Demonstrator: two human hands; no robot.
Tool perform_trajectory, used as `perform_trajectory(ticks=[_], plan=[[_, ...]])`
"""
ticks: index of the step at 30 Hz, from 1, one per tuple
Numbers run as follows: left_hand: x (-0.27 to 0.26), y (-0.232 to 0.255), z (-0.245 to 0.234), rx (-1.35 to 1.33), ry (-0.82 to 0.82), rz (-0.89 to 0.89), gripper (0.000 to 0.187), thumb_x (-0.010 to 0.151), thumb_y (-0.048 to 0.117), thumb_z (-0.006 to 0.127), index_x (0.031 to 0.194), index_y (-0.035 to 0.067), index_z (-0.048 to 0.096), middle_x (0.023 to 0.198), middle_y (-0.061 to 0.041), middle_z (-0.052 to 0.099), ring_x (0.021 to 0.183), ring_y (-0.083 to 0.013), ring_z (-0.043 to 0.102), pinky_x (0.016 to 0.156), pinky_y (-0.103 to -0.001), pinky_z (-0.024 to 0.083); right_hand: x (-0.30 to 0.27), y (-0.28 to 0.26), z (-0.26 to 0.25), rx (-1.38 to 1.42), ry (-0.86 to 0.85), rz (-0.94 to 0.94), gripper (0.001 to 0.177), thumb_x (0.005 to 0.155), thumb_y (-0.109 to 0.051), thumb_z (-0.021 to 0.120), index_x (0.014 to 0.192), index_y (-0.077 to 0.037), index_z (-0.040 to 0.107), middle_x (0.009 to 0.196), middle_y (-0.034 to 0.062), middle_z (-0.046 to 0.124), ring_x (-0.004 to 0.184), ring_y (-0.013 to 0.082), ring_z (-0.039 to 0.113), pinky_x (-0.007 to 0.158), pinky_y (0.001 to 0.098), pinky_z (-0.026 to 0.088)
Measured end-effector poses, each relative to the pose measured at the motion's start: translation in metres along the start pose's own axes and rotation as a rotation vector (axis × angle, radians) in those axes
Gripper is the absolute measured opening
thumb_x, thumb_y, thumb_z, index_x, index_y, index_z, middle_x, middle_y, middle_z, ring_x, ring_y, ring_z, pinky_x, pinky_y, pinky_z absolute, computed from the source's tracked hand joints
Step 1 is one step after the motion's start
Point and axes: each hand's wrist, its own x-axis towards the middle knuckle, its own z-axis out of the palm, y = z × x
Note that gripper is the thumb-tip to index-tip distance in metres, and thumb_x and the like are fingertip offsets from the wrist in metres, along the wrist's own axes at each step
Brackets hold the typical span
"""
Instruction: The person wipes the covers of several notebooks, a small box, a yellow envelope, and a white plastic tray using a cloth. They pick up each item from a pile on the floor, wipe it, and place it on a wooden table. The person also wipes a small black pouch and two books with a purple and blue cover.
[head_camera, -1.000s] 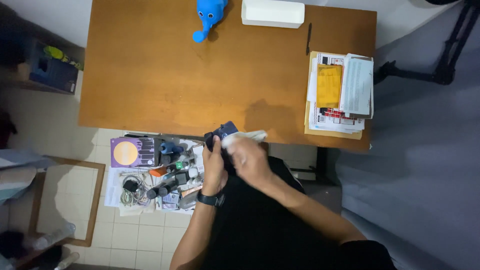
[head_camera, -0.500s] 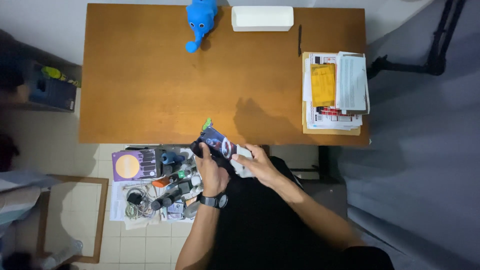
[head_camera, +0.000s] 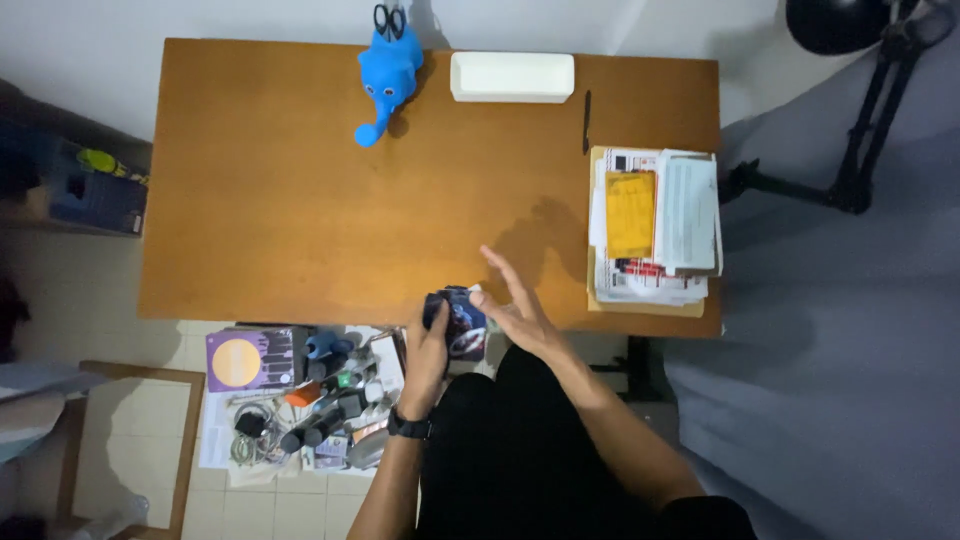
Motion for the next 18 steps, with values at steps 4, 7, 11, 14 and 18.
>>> perform_trajectory(ticks=[4, 7, 11, 14, 18], plan=[[0.014, 0.017, 0.046, -0.091, 0.038, -0.017, 0.029, 0.104, 0.028, 0.060, 0.119, 0.004, 0.067, 0.108, -0.010, 0.064, 0.108, -0.0207, 0.057, 0.100, -0.042, 0.048, 0.013, 0.019, -0.004, 0.374, -0.048, 0.209, 0.059, 0.088, -0.036, 0.082, 0.137, -0.007, 0.064, 0.132, 0.0173, 0.063, 0.128, 0.0265, 0.056, 0.115, 0.0460, 0.041], [0.046, 0.015, 0.064, -0.340, 0.142, -0.288, 0.058, 0.102, 0.045, 0.059, 0.136, -0.002, 0.054, 0.124, -0.023, 0.062, 0.121, -0.0351, 0.059, 0.103, -0.056, 0.047, 0.026, 0.036, -0.010, 0.534, -0.017, 0.281, 0.053, 0.086, -0.033, 0.082, 0.127, -0.003, 0.067, 0.111, 0.0082, 0.067, 0.104, 0.0191, 0.064, 0.094, 0.0368, 0.056], [0.066, 0.043, 0.107, -0.481, 0.279, -0.239, 0.042, 0.100, 0.031, 0.066, 0.127, 0.000, 0.057, 0.108, -0.014, 0.062, 0.103, -0.0266, 0.064, 0.093, -0.044, 0.055, 0.029, 0.007, -0.027, 0.440, -0.084, 0.327, 0.092, 0.075, -0.026, 0.094, 0.146, 0.009, 0.048, 0.150, 0.0318, 0.044, 0.149, 0.0383, 0.031, 0.124, 0.0516, 0.010], [0.097, 0.033, 0.108, -0.508, 0.318, -0.177, 0.028, 0.098, 0.026, 0.072, 0.112, 0.004, 0.061, 0.095, -0.008, 0.062, 0.090, -0.0210, 0.065, 0.082, -0.035, 0.057, 0.048, 0.070, -0.064, 0.360, -0.522, 0.331, 0.020, 0.094, -0.017, 0.072, 0.111, -0.008, 0.070, 0.084, 0.0084, 0.075, 0.074, 0.0170, 0.074, 0.067, 0.0287, 0.056], [0.118, 0.026, 0.118, -0.448, 0.218, -0.188, 0.017, 0.098, 0.022, 0.071, 0.102, 0.009, 0.062, 0.091, -0.006, 0.065, 0.087, -0.0193, 0.066, 0.079, -0.036, 0.058, 0.071, 0.072, -0.106, 0.434, -0.342, 0.402, 0.016, 0.095, -0.014, 0.068, 0.106, -0.003, 0.071, 0.083, 0.0143, 0.073, 0.069, 0.0232, 0.073, 0.067, 0.0355, 0.060]])
